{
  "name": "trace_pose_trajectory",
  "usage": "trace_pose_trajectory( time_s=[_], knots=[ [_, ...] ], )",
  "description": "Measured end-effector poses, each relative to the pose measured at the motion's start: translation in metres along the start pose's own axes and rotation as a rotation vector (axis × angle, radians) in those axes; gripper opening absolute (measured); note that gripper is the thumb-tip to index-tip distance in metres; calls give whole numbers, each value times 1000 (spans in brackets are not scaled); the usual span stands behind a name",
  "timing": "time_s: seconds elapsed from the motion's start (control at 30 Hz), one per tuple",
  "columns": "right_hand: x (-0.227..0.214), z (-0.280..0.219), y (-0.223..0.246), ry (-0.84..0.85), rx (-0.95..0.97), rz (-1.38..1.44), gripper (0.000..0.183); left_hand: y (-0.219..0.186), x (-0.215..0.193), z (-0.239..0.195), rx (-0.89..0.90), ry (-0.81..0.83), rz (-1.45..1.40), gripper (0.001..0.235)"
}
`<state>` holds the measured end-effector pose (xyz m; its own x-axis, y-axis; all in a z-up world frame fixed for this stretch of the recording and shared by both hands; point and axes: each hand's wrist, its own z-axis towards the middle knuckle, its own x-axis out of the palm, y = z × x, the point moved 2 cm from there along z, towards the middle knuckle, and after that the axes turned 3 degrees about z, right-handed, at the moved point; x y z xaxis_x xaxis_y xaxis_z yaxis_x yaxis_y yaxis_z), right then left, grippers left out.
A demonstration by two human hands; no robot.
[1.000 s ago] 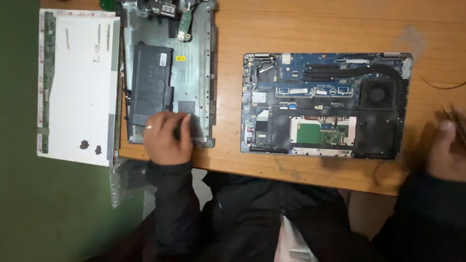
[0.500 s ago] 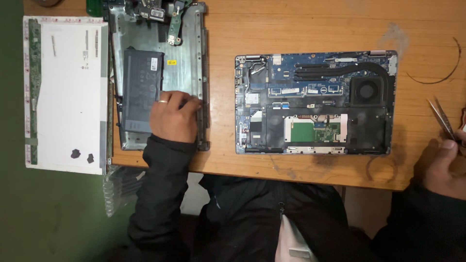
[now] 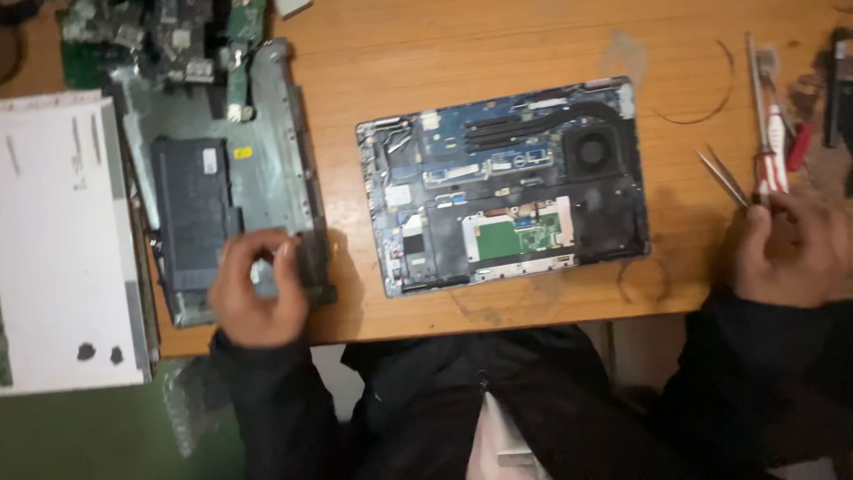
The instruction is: The person uses a screwdriver to remove screws from a disassembled laptop chassis, then places a cooling fan assembly onto the motherboard and secures it with screws. The work is performed on a wooden table with various tools and parts visible.
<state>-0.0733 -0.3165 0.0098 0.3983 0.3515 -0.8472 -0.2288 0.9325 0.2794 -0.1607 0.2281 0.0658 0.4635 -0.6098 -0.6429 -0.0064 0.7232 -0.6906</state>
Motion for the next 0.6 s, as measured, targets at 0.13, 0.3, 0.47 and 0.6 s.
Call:
trace_pose_trajectory(
  time_s=[0.13,0.3,0.47,0.6],
  knots=[
    [2,7,-11,-27,-61,-103,10,-14,17,-29,-198,-110,-502,8],
    [7,29,-13,-13,161,-103,11,-21,45,-44,-178,-21,-569,12],
    [20,46,-17,-9,188,-81,24,-19,63,-50,-216,74,-724,14],
    [28,41,-36,-23,75,-252,21,-14,71,-55,-231,19,-869,17]
  ],
)
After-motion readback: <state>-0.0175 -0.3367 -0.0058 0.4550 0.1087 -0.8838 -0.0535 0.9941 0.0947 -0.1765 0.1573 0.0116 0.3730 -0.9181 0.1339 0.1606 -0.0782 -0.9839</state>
